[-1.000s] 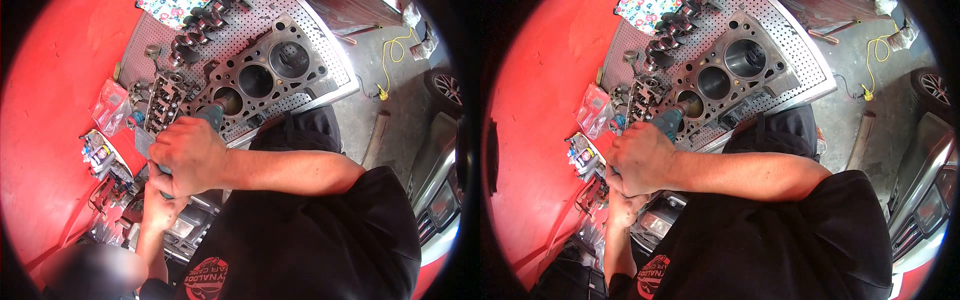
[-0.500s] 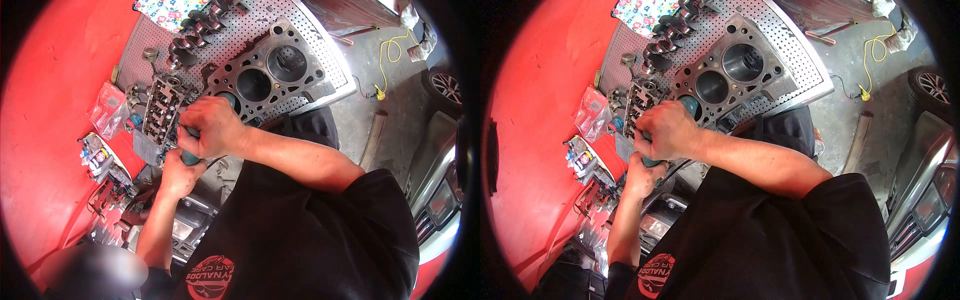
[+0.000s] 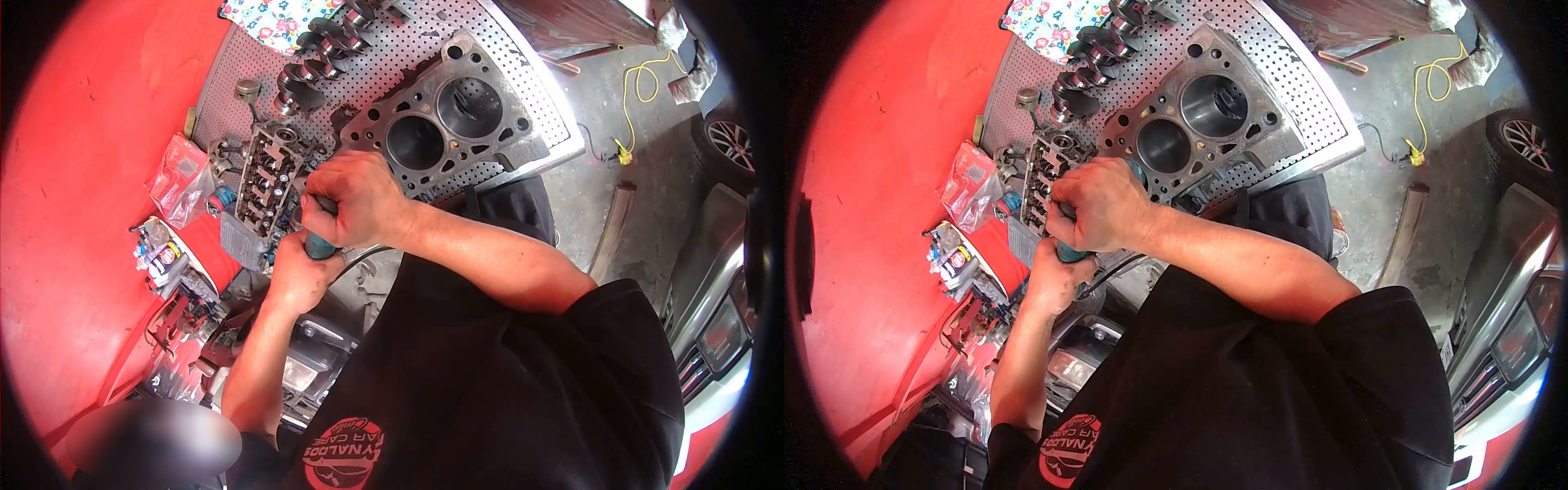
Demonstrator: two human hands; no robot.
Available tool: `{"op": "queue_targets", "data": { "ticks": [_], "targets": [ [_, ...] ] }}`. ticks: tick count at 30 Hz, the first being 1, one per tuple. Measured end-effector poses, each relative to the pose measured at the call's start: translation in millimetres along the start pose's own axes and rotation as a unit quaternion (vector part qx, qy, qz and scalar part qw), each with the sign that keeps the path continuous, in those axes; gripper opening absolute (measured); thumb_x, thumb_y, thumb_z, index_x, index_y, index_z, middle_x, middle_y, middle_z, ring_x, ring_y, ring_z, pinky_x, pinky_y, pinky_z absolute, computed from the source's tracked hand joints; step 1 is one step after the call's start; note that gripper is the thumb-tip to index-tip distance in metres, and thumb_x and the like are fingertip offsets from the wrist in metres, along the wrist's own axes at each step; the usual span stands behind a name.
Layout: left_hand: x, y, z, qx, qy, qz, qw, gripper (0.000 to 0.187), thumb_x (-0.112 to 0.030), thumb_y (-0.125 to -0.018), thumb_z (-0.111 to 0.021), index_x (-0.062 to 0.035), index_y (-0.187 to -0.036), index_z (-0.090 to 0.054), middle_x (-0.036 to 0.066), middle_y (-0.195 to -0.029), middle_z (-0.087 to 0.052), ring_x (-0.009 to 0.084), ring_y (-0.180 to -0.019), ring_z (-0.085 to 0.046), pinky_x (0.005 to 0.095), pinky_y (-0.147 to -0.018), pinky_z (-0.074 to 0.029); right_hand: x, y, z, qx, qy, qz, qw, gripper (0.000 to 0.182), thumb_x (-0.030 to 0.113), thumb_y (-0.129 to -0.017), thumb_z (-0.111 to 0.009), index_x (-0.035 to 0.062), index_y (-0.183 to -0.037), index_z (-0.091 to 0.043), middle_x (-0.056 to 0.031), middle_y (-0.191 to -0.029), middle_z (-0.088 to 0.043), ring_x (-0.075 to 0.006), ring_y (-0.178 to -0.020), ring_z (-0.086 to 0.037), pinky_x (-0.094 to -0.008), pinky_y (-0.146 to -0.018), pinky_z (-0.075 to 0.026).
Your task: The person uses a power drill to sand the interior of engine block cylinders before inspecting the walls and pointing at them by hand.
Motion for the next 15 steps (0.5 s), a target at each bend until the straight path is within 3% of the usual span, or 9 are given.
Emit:
{"op": "queue_targets", "data": {
  "ticks": [7,10,11,13,15],
  "targets": [
    [2.6,17.9,2.4,-0.034,-0.005,-0.063,0.997,0.015,-0.006,-0.074,-0.068,0.0024,-0.085,-0.063,0.003,-0.073,-0.064,0.0115,-0.07,-0.06,0.0311,-0.066,-0.049,18.2,5.2,-1.7,0.018,0.034,0.002,0.999,0.021,0.027,-0.074,-0.067,0.0081,-0.065,-0.062,-0.009,-0.063,-0.062,-0.0311,-0.064,-0.065,-0.0432,-0.066,-0.051],
    [3.8,43.3,9.8,-0.048,0.025,-0.051,0.997,0.015,-0.004,-0.073,-0.069,0.0026,-0.086,-0.065,0.003,-0.074,-0.066,0.0115,-0.075,-0.061,0.0303,-0.07,-0.051,44.3,4.7,-4.1,-0.015,0.021,0.045,0.999,0.018,0.019,-0.07,-0.069,0.0083,-0.063,-0.057,-0.0063,-0.06,-0.054,-0.0297,-0.058,-0.059,-0.0407,-0.059,-0.048],
    [-11.4,53.1,11.8,-0.083,0.002,-0.129,0.988,0.013,-0.002,-0.073,-0.071,0.0016,-0.085,-0.065,0.003,-0.072,-0.065,0.0098,-0.076,-0.061,0.0292,-0.073,-0.051,52.2,4.8,-5.5,-0.008,0.016,0.051,0.999,0.018,0.02,-0.07,-0.07,0.0085,-0.064,-0.057,-0.0064,-0.061,-0.055,-0.0289,-0.058,-0.059,-0.0404,-0.059,-0.048],
    [3.4,67.3,24.3,-0.079,0.003,-0.126,0.989,0.014,-0.002,-0.073,-0.073,0.0012,-0.084,-0.066,0.003,-0.071,-0.065,0.0096,-0.079,-0.061,0.0303,-0.079,-0.051,67.4,3.4,-10.8,-0.02,0.007,0.07,0.997,0.018,0.021,-0.069,-0.07,0.0085,-0.065,-0.058,-0.0065,-0.061,-0.055,-0.0288,-0.058,-0.059,-0.0406,-0.06,-0.048],
    [-2.3,84.8,28.6,-0.086,0.002,-0.107,0.991,0.026,-0.003,-0.073,-0.075,0.002,-0.097,-0.065,0.004,-0.072,-0.066,0.0127,-0.086,-0.064,0.0331,-0.09,-0.048,81.6,4.6,-13.5,0.005,0.024,0.071,0.997,0.02,0.025,-0.068,-0.071,0.009,-0.067,-0.06,-0.0062,-0.064,-0.057,-0.0274,-0.062,-0.061,-0.04,-0.064,-0.049]
  ]
}}
Point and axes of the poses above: each hand's wrist, its own y-axis away from the middle knuckle, its own z-axis out of the back of the hand, x = y × z, the point moved 4 cm from there along -y, towards the middle knuckle
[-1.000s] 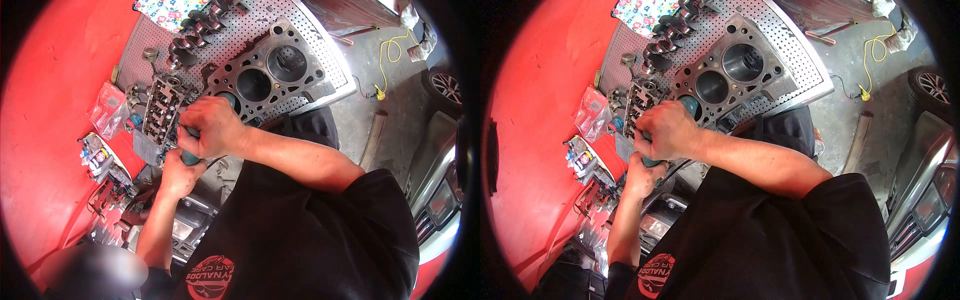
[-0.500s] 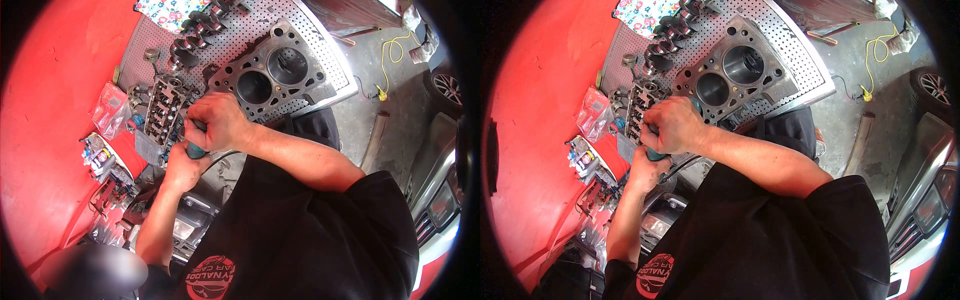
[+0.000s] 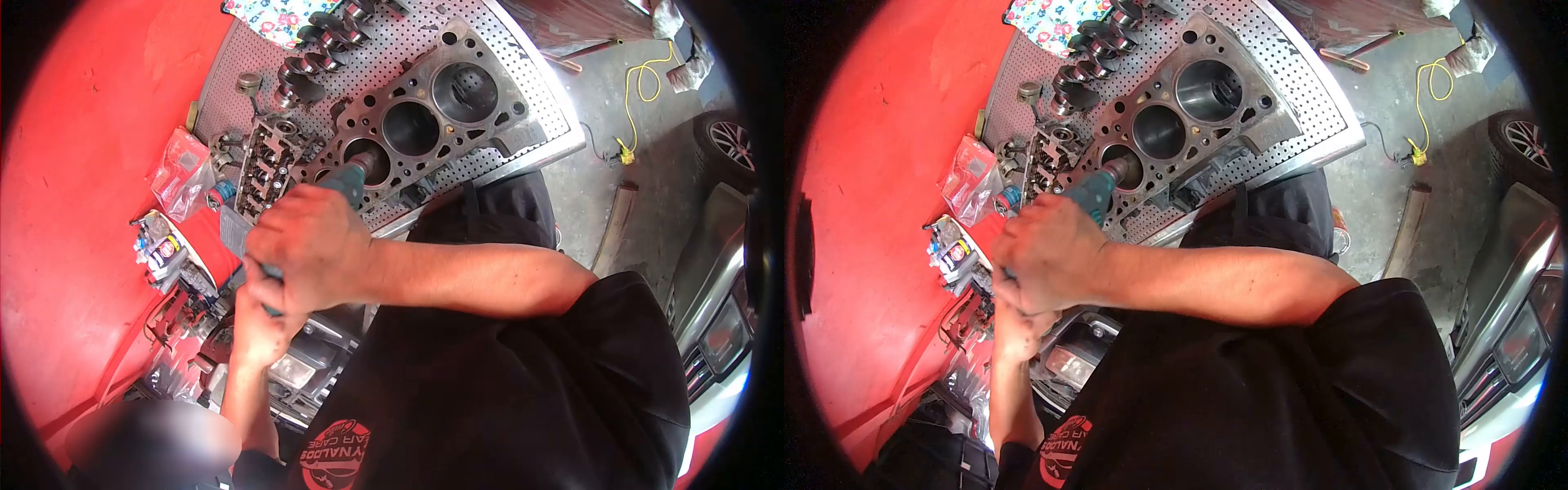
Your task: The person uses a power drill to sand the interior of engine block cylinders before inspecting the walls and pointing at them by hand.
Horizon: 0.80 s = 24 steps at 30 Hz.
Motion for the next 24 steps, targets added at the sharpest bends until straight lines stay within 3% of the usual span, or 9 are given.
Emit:
{"op": "queue_targets", "data": {
  "ticks": [2,4,8,13,15,20,24],
  "targets": [
    [-7.3,12.8,9.7,0.001,-0.034,-0.024,0.999,0.04,-0.004,-0.073,-0.076,0.003,-0.11,-0.062,0.006,-0.077,-0.068,0.0163,-0.094,-0.066,0.0354,-0.099,-0.045,14.0,-2.8,-0.9,0.005,-0.006,0.004,1.0,0.022,0.029,-0.067,-0.071,0.0094,-0.069,-0.061,-0.0056,-0.066,-0.058,-0.0264,-0.064,-0.062,-0.0393,-0.065,-0.049],
    [-1.7,25.2,15.4,-0.036,-0.022,-0.003,0.999,0.09,-0.011,-0.061,-0.082,0.0009,-0.136,-0.034,0.01,-0.125,-0.053,0.0211,-0.111,-0.058,0.0338,-0.097,-0.048,27.5,-6.1,0.4,0.033,0.002,0.005,0.999,0.028,0.034,-0.064,-0.072,0.0095,-0.072,-0.062,-0.0049,-0.069,-0.059,-0.0247,-0.068,-0.063,-0.0383,-0.068,-0.048],
    [-19.7,36.0,22.1,-0.058,-0.012,0.005,0.998,0.088,-0.015,-0.062,-0.083,0.0012,-0.135,-0.035,0.01,-0.126,-0.051,0.0213,-0.113,-0.056,0.0345,-0.097,-0.047,41.8,-9.2,-3.0,0.042,-0.015,0.017,0.999,0.03,0.035,-0.062,-0.072,0.0087,-0.072,-0.062,-0.0049,-0.068,-0.058,-0.0239,-0.067,-0.062,-0.0374,-0.067,-0.047],
    [-41.1,40.7,6.6,-0.143,0.244,0.09,0.955,0.088,-0.015,-0.062,-0.083,0.0014,-0.134,-0.036,0.01,-0.125,-0.051,0.0219,-0.113,-0.056,0.0353,-0.096,-0.047,51.4,-13.3,-3.2,0.058,-0.017,0.02,0.998,0.031,0.036,-0.06,-0.072,0.0085,-0.071,-0.062,-0.0048,-0.068,-0.058,-0.0232,-0.066,-0.062,-0.0365,-0.066,-0.046],
    [-39.5,42.2,7.3,-0.145,0.246,0.096,0.953,0.088,-0.015,-0.062,-0.083,0.0014,-0.134,-0.036,0.01,-0.125,-0.051,0.0219,-0.113,-0.056,0.0355,-0.096,-0.047,51.2,-12.4,-4.4,0.058,-0.022,0.016,0.998,0.031,0.036,-0.06,-0.072,0.0085,-0.072,-0.062,-0.0048,-0.068,-0.058,-0.0233,-0.066,-0.063,-0.0368,-0.066,-0.047],
    [-12.0,39.4,21.2,-0.06,0.003,0.039,0.997,0.089,-0.013,-0.06,-0.084,0.001,-0.134,-0.036,0.01,-0.125,-0.052,0.0211,-0.112,-0.056,0.0353,-0.094,-0.048,37.6,-9.4,-8.9,0.042,-0.024,0.012,0.999,0.031,0.035,-0.06,-0.072,0.0083,-0.073,-0.062,-0.0053,-0.068,-0.058,-0.0249,-0.067,-0.063,-0.0384,-0.067,-0.049],
    [-6.7,28.7,19.0,-0.028,-0.041,0.043,0.998,0.085,-0.011,-0.064,-0.083,0.0023,-0.135,-0.038,0.013,-0.123,-0.056,0.0204,-0.113,-0.058,0.0347,-0.096,-0.049,28.7,-6.1,-8.4,0.035,-0.024,0.006,0.999,0.029,0.033,-0.061,-0.072,0.0082,-0.073,-0.062,-0.0058,-0.069,-0.059,-0.0263,-0.067,-0.063,-0.0393,-0.068,-0.05]
  ]
}}
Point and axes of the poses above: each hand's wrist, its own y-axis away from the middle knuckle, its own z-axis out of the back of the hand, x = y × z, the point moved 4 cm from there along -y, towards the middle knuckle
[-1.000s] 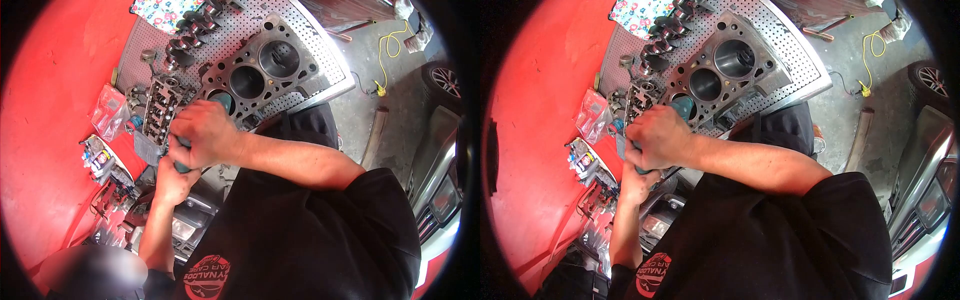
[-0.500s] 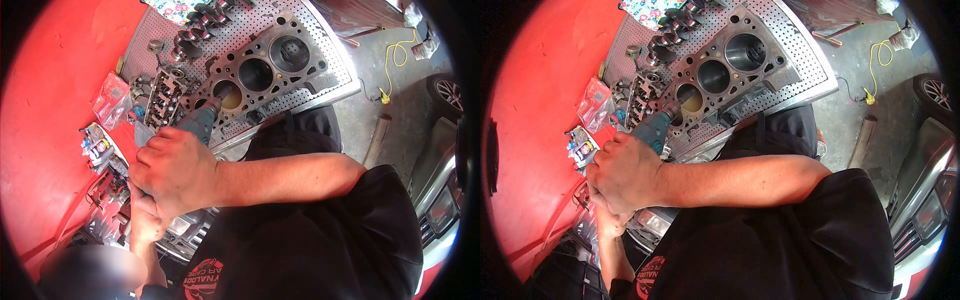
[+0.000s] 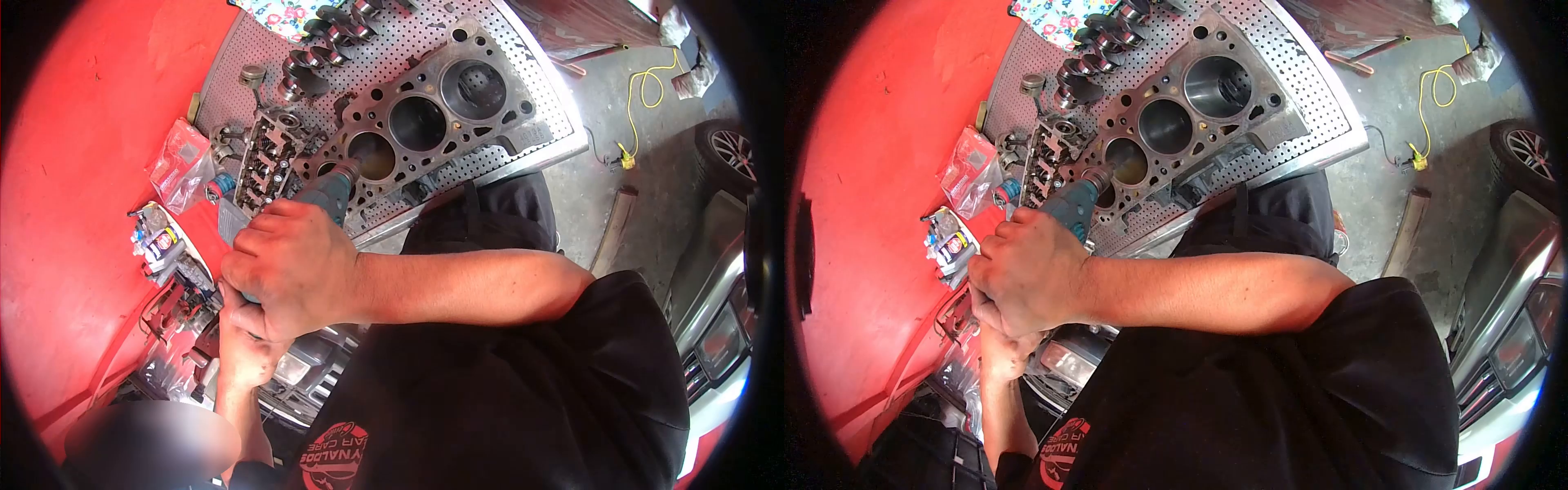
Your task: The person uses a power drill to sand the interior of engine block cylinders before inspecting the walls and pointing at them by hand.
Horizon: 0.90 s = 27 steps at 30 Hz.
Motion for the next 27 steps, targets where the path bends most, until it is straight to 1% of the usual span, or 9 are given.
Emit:
{"op": "queue_targets", "data": {
  "ticks": [2,7,10,12,14,17,21,25,27],
  "targets": [
    [-4.8,-3.0,-4.4,-0.005,-0.017,-0.048,0.999,0.076,-0.01,-0.072,-0.08,0.0068,-0.136,-0.043,0.015,-0.118,-0.063,0.0197,-0.11,-0.061,0.0337,-0.096,-0.048,-3.8,-0.1,0.2,0.002,0.001,-0.001,1.0,0.028,0.032,-0.061,-0.072,0.0082,-0.073,-0.062,-0.006,-0.069,-0.059,-0.0266,-0.066,-0.063,-0.0393,-0.067,-0.05],
    [-2.8,-9.6,-8.0,0.016,0.011,-0.037,0.999,0.069,-0.009,-0.072,-0.08,0.01,-0.13,-0.047,0.015,-0.107,-0.067,0.0166,-0.106,-0.062,0.0333,-0.096,-0.048,-9.7,1.8,-0.5,0.002,-0.001,-0.007,1.0,0.027,0.03,-0.062,-0.072,0.008,-0.073,-0.061,-0.0061,-0.068,-0.059,-0.0269,-0.066,-0.063,-0.0395,-0.066,-0.05],
    [1.1,-13.6,-6.9,0.028,-0.026,-0.075,0.996,0.064,-0.008,-0.073,-0.08,0.0099,-0.125,-0.049,0.014,-0.101,-0.068,0.0153,-0.101,-0.062,0.033,-0.094,-0.048,-13.2,1.3,0.2,-0.011,-0.007,-0.002,1.0,0.025,0.029,-0.063,-0.072,0.008,-0.071,-0.06,-0.006,-0.067,-0.058,-0.0269,-0.064,-0.062,-0.0394,-0.065,-0.05],
    [0.6,-15.1,-8.1,0.019,-0.007,-0.08,0.997,0.058,-0.007,-0.073,-0.08,0.009,-0.121,-0.051,0.013,-0.097,-0.068,0.0143,-0.095,-0.062,0.032,-0.091,-0.049,-16.0,1.2,1.1,-0.017,-0.008,-0.002,1.0,0.024,0.028,-0.064,-0.072,0.0081,-0.07,-0.059,-0.006,-0.065,-0.057,-0.0268,-0.063,-0.062,-0.0393,-0.063,-0.05],
    [-2.1,-15.7,-14.0,-0.002,0.062,-0.052,0.997,0.052,-0.006,-0.073,-0.079,0.0074,-0.115,-0.053,0.01,-0.092,-0.067,0.0132,-0.088,-0.061,0.0303,-0.086,-0.05,-18.9,1.4,3.1,-0.022,-0.007,-0.002,1.0,0.022,0.026,-0.065,-0.071,0.0082,-0.068,-0.059,-0.006,-0.063,-0.057,-0.0269,-0.061,-0.061,-0.0394,-0.062,-0.049],
    [0.0,-19.6,-17.4,0.012,0.078,-0.022,0.997,0.047,-0.004,-0.072,-0.078,0.0057,-0.111,-0.053,0.006,-0.083,-0.065,0.0105,-0.081,-0.06,0.028,-0.079,-0.051,-23.5,2.7,5.3,-0.03,-0.007,-0.001,1.0,0.02,0.024,-0.067,-0.071,0.0081,-0.067,-0.059,-0.0062,-0.062,-0.056,-0.0273,-0.06,-0.06,-0.0395,-0.061,-0.048],
    [1.9,-32.3,-22.7,0.037,0.058,-0.02,0.997,0.031,-0.002,-0.073,-0.073,0.0033,-0.099,-0.058,0.003,-0.077,-0.063,0.0088,-0.076,-0.059,0.0275,-0.073,-0.051,-36.6,5.0,6.0,-0.045,-0.015,-0.003,0.999,0.018,0.021,-0.069,-0.071,0.008,-0.066,-0.058,-0.0061,-0.062,-0.055,-0.028,-0.059,-0.059,-0.0397,-0.059,-0.047],
    [-0.7,-50.7,-38.1,0.048,0.049,0.002,0.998,0.01,-0.003,-0.074,-0.069,0.0012,-0.082,-0.064,0.002,-0.074,-0.063,0.0102,-0.072,-0.059,0.0295,-0.067,-0.05,-57.4,10.3,10.7,-0.037,0.0,-0.025,0.999,0.017,0.018,-0.071,-0.07,0.008,-0.065,-0.058,-0.0056,-0.06,-0.055,-0.0284,-0.058,-0.059,-0.0402,-0.058,-0.047],
    [4.3,-61.3,-44.4,0.057,0.028,0.008,0.998,0.011,-0.004,-0.074,-0.068,0.0014,-0.082,-0.065,0.002,-0.073,-0.063,0.0106,-0.071,-0.059,0.0306,-0.066,-0.049,-69.1,12.2,12.2,-0.051,-0.008,-0.032,0.998,0.018,0.018,-0.072,-0.07,0.0075,-0.064,-0.058,-0.0061,-0.06,-0.055,-0.0292,-0.058,-0.058,-0.0407,-0.056,-0.046]
  ]
}}
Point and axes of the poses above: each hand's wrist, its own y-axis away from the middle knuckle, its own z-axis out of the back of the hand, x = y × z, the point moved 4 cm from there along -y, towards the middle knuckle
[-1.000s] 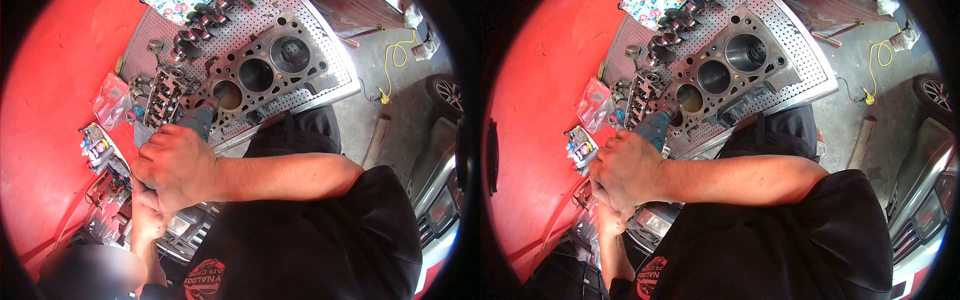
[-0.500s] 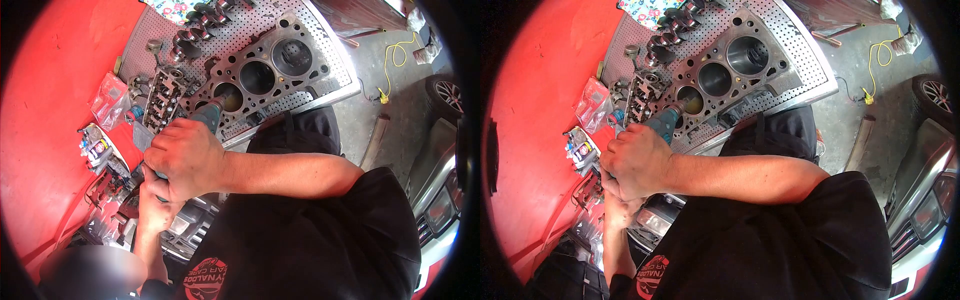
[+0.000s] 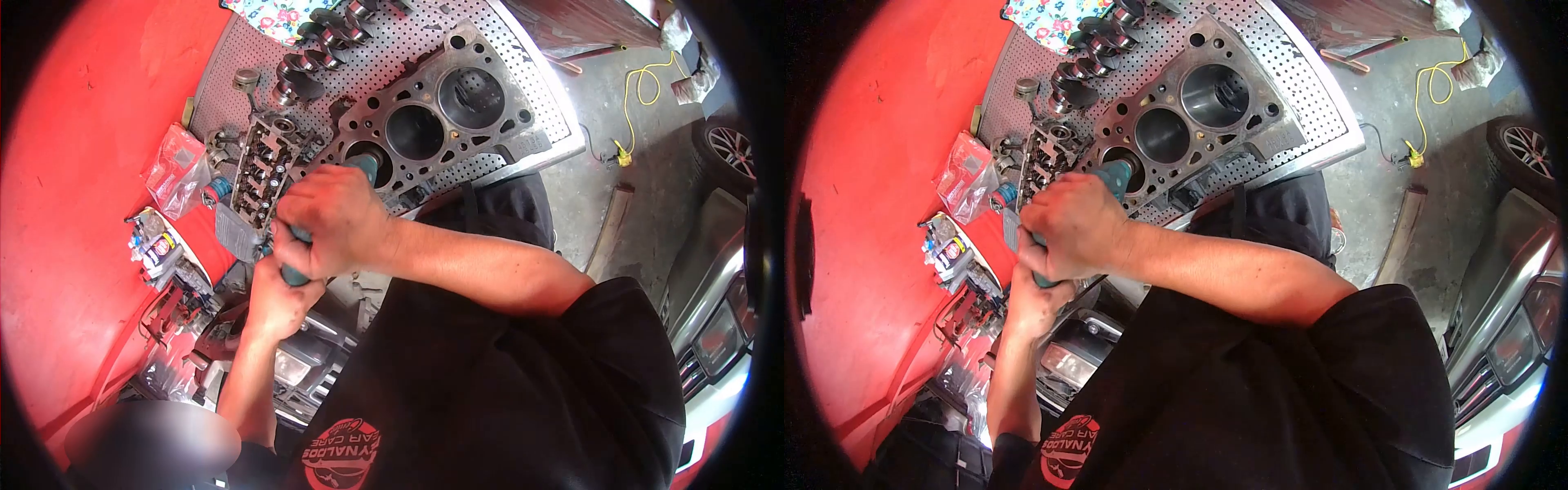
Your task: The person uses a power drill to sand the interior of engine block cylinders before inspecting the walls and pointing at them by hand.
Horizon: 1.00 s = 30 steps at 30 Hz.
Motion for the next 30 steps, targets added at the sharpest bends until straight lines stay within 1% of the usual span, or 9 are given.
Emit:
{"op": "queue_targets", "data": {
  "ticks": [1,7,13,16,20,23,25,28,30],
  "targets": [
    [6.3,-6.3,-4.1,0.012,0.012,0.004,1.0,0.009,-0.006,-0.075,-0.068,0.0008,-0.078,-0.063,0.001,-0.069,-0.062,0.0097,-0.067,-0.058,0.0308,-0.061,-0.047,-5.9,1.1,0.4,0.002,0.001,-0.006,1.0,0.018,0.018,-0.072,-0.07,0.0073,-0.064,-0.058,-0.0064,-0.06,-0.055,-0.0295,-0.058,-0.058,-0.0408,-0.056,-0.046],
    [14.3,-27.7,-13.5,0.038,0.033,0.059,0.997,0.01,-0.005,-0.074,-0.068,0.0001,-0.072,-0.06,-0.002,-0.064,-0.057,0.0075,-0.06,-0.052,0.0295,-0.055,-0.042,-27.6,3.3,3.1,0.016,0.015,-0.05,0.999,0.02,0.023,-0.075,-0.068,0.0079,-0.063,-0.062,-0.0076,-0.061,-0.061,-0.0308,-0.062,-0.064,-0.0426,-0.063,-0.051],
    [6.3,-41.9,-20.6,0.025,0.039,0.049,0.998,0.01,-0.006,-0.074,-0.068,0.0006,-0.074,-0.06,-0.001,-0.064,-0.057,0.0079,-0.059,-0.052,0.0296,-0.054,-0.042,-40.1,0.8,8.7,0.028,0.016,-0.067,0.997,0.019,0.023,-0.075,-0.068,0.0075,-0.065,-0.064,-0.008,-0.063,-0.063,-0.0311,-0.063,-0.065,-0.0432,-0.063,-0.051],
    [1.2,-42.6,-18.0,0.048,0.005,0.066,0.997,0.01,-0.006,-0.073,-0.068,0.0011,-0.077,-0.061,0.0,-0.065,-0.058,0.0082,-0.06,-0.053,0.0296,-0.054,-0.043,-41.5,-1.4,11.8,0.028,0.015,-0.072,0.997,0.019,0.023,-0.075,-0.068,0.0072,-0.066,-0.064,-0.008,-0.063,-0.063,-0.0311,-0.063,-0.065,-0.0433,-0.063,-0.051],
    [-2.8,-42.9,-19.0,0.039,0.02,0.05,0.998,0.012,-0.006,-0.073,-0.068,0.0015,-0.079,-0.061,0.0,-0.065,-0.059,0.0084,-0.059,-0.053,0.0297,-0.054,-0.043,-43.2,-1.2,13.1,0.028,-0.007,-0.07,0.997,0.019,0.023,-0.075,-0.068,0.0072,-0.067,-0.063,-0.0076,-0.063,-0.061,-0.0309,-0.064,-0.064,-0.0432,-0.064,-0.051],
    [-6.9,-43.7,-18.6,0.035,0.017,0.045,0.998,0.012,-0.005,-0.073,-0.068,0.0014,-0.08,-0.061,0.001,-0.065,-0.059,0.0085,-0.059,-0.053,0.0298,-0.054,-0.043,-45.0,0.2,12.9,0.022,-0.007,-0.052,0.998,0.015,0.019,-0.075,-0.069,0.0075,-0.068,-0.062,-0.0054,-0.063,-0.057,-0.0291,-0.061,-0.06,-0.0395,-0.059,-0.046],
    [-4.2,-43.5,-17.8,0.039,0.018,0.042,0.998,0.011,-0.005,-0.073,-0.068,0.0011,-0.08,-0.061,0.001,-0.066,-0.059,0.0084,-0.059,-0.053,0.0299,-0.054,-0.043,-45.1,0.0,11.9,0.029,-0.01,-0.07,0.997,0.017,0.021,-0.074,-0.069,0.0076,-0.067,-0.062,-0.0069,-0.062,-0.059,-0.0303,-0.063,-0.062,-0.0415,-0.063,-0.049],
    [-1.4,-42.2,-17.7,0.039,0.015,0.064,0.997,0.012,-0.005,-0.073,-0.069,0.0014,-0.081,-0.062,0.002,-0.069,-0.061,0.0101,-0.062,-0.056,0.03,-0.059,-0.047,-42.9,0.8,10.9,0.021,0.004,-0.061,0.998,0.016,0.02,-0.073,-0.069,0.0076,-0.067,-0.062,-0.0062,-0.063,-0.058,-0.0291,-0.061,-0.061,-0.0406,-0.061,-0.048],
    [2.5,-37.0,-17.0,0.013,0.002,-0.01,1.0,0.014,-0.005,-0.074,-0.07,0.002,-0.081,-0.061,0.002,-0.071,-0.062,0.0101,-0.066,-0.057,0.0296,-0.063,-0.049,-36.6,-0.6,11.0,0.02,0.023,-0.042,0.999,0.015,0.019,-0.072,-0.07,0.0077,-0.067,-0.061,-0.0058,-0.063,-0.057,-0.0282,-0.06,-0.059,-0.0397,-0.059,-0.047]
  ]
}}
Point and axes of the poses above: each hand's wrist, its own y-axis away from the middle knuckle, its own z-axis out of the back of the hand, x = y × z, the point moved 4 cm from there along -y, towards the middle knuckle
